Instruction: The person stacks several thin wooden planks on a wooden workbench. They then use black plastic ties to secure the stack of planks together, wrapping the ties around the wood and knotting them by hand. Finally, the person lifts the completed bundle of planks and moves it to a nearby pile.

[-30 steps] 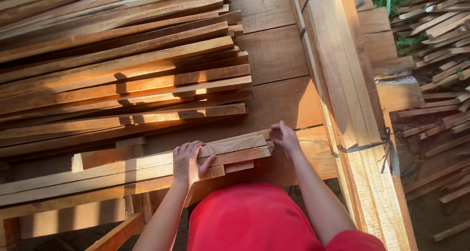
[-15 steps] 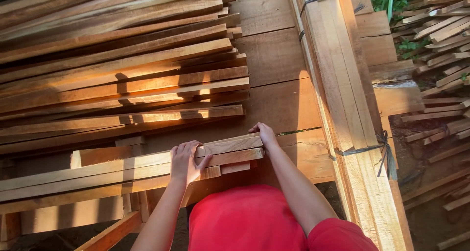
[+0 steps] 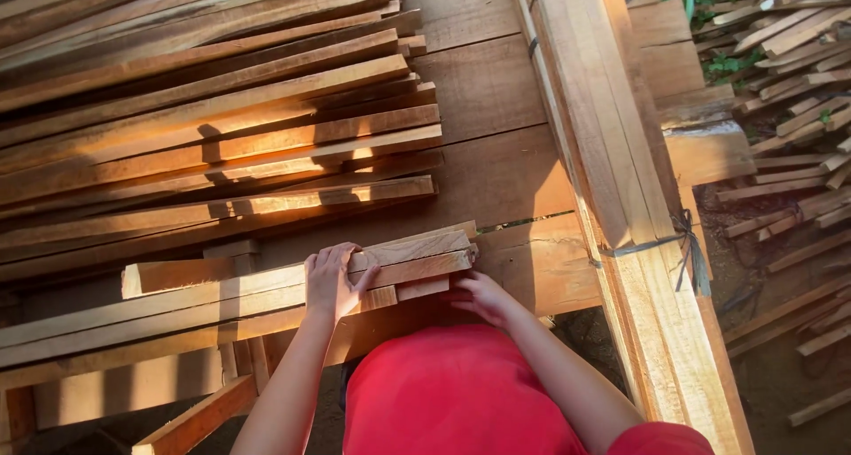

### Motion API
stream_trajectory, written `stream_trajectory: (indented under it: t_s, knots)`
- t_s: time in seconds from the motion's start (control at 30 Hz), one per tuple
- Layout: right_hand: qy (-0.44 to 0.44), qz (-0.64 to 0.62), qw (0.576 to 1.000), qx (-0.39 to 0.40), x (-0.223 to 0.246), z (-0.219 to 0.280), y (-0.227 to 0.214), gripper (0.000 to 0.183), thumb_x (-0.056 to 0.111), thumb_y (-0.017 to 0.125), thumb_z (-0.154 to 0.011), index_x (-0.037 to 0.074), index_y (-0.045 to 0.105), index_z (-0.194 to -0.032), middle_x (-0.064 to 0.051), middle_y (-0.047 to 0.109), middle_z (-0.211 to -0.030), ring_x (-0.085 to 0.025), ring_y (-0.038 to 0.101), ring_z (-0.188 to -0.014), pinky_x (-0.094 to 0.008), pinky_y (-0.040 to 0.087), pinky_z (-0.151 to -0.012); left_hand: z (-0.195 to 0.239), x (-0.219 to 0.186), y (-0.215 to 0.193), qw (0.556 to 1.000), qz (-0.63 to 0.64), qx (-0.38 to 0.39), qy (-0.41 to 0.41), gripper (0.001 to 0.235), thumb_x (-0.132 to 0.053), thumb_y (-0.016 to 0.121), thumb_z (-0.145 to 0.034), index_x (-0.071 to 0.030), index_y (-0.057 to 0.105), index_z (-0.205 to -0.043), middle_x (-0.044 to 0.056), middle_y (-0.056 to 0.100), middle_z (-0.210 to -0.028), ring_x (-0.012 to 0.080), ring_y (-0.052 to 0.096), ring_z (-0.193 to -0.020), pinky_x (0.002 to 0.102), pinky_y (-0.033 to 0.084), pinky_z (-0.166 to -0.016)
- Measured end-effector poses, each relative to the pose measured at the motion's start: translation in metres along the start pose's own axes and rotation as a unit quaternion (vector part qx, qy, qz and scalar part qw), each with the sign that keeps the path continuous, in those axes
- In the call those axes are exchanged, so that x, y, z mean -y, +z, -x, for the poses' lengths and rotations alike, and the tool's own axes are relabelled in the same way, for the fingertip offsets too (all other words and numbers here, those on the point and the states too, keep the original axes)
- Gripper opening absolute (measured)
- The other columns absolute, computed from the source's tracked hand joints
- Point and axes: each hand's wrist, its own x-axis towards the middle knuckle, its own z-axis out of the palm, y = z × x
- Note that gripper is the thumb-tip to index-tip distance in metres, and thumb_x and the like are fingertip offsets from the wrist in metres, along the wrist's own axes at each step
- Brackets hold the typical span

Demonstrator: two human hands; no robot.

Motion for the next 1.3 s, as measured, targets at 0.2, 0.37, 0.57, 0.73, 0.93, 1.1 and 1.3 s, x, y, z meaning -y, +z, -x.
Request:
stream_trajectory:
  t_s: [0.2, 0.37, 0.57, 0.73, 0.93, 1.1, 1.3]
  knots:
    - [-0.071, 0.043, 0.996, 0.03, -0.009, -0.024, -0.013, 0.036, -0.009, 0.058, -0.088, -0.009, 0.065, -0.123, -0.024, 0.071, -0.104, -0.036, 0.072, -0.088, -0.053, 0.061, -0.086, 0.003, 0.004, 0.002, 1.0, -0.012, 0.014, -0.009, 0.054, -0.069, 0.067, -0.084, -0.025, 0.063, -0.116, -0.005, 0.07, -0.113, 0.0202, 0.065, -0.108, 0.039, 0.04, -0.096]
    - [-0.087, 0.057, 0.994, 0.035, -0.007, -0.032, -0.031, 0.026, -0.005, 0.062, -0.089, -0.005, 0.068, -0.115, -0.02, 0.072, -0.096, -0.033, 0.074, -0.083, -0.049, 0.063, -0.08, 0.002, 0.0, 0.0, 0.999, 0.008, 0.027, -0.021, 0.053, -0.066, 0.069, -0.083, -0.025, 0.062, -0.116, -0.005, 0.07, -0.114, 0.0209, 0.065, -0.107, 0.039, 0.04, -0.095]
    - [-0.082, 0.068, 0.994, 0.023, 0.011, -0.031, -0.059, 0.013, 0.009, 0.067, -0.097, 0.006, 0.068, -0.11, -0.009, 0.072, -0.088, -0.027, 0.076, -0.078, -0.042, 0.065, -0.073, 0.002, 0.004, 0.006, 1.0, 0.015, 0.007, -0.026, 0.053, -0.067, 0.068, -0.083, -0.026, 0.062, -0.115, -0.005, 0.07, -0.113, 0.0201, 0.064, -0.107, 0.04, 0.039, -0.098]
    - [-0.107, 0.057, 0.992, 0.015, 0.008, -0.042, -0.087, 0.025, 0.014, 0.067, -0.098, 0.008, 0.067, -0.122, -0.007, 0.075, -0.096, -0.022, 0.077, -0.08, -0.037, 0.065, -0.069, 0.0, -0.003, 0.006, 1.0, 0.005, -0.007, -0.014, 0.054, -0.068, 0.069, -0.082, -0.025, 0.062, -0.115, -0.005, 0.07, -0.112, 0.0192, 0.064, -0.106, 0.039, 0.04, -0.097]
    - [-0.148, 0.079, 0.982, -0.089, 0.06, -0.08, -0.086, 0.042, 0.051, 0.051, -0.107, 0.016, 0.064, -0.125, -0.01, 0.073, -0.114, -0.028, 0.075, -0.096, -0.044, 0.064, -0.077, 0.001, -0.001, 0.005, 1.0, 0.007, 0.002, -0.022, 0.053, -0.068, 0.069, -0.083, -0.026, 0.062, -0.115, -0.005, 0.07, -0.113, 0.0193, 0.064, -0.106, 0.039, 0.039, -0.097]
    - [-0.242, 0.182, 0.953, 0.003, 0.078, -0.085, -0.006, 0.059, 0.052, 0.036, -0.112, 0.009, 0.075, -0.119, -0.014, 0.074, -0.12, -0.027, 0.062, -0.123, -0.039, 0.037, -0.115, 0.001, 0.001, 0.002, 0.997, 0.028, 0.053, -0.046, 0.059, -0.068, 0.072, -0.079, -0.027, 0.061, -0.121, -0.005, 0.069, -0.12, 0.0197, 0.062, -0.114, 0.041, 0.037, -0.103]
    - [-0.289, 0.205, 0.933, -0.063, 0.076, -0.065, 0.011, 0.047, 0.045, 0.049, -0.109, 0.007, 0.077, -0.112, -0.015, 0.077, -0.11, -0.026, 0.067, -0.113, -0.039, 0.044, -0.108, -0.003, -0.005, -0.014, 0.995, 0.018, 0.096, -0.025, 0.082, -0.076, 0.075, -0.068, -0.027, 0.06, -0.132, -0.005, 0.066, -0.129, 0.0203, 0.059, -0.122, 0.042, 0.037, -0.103]
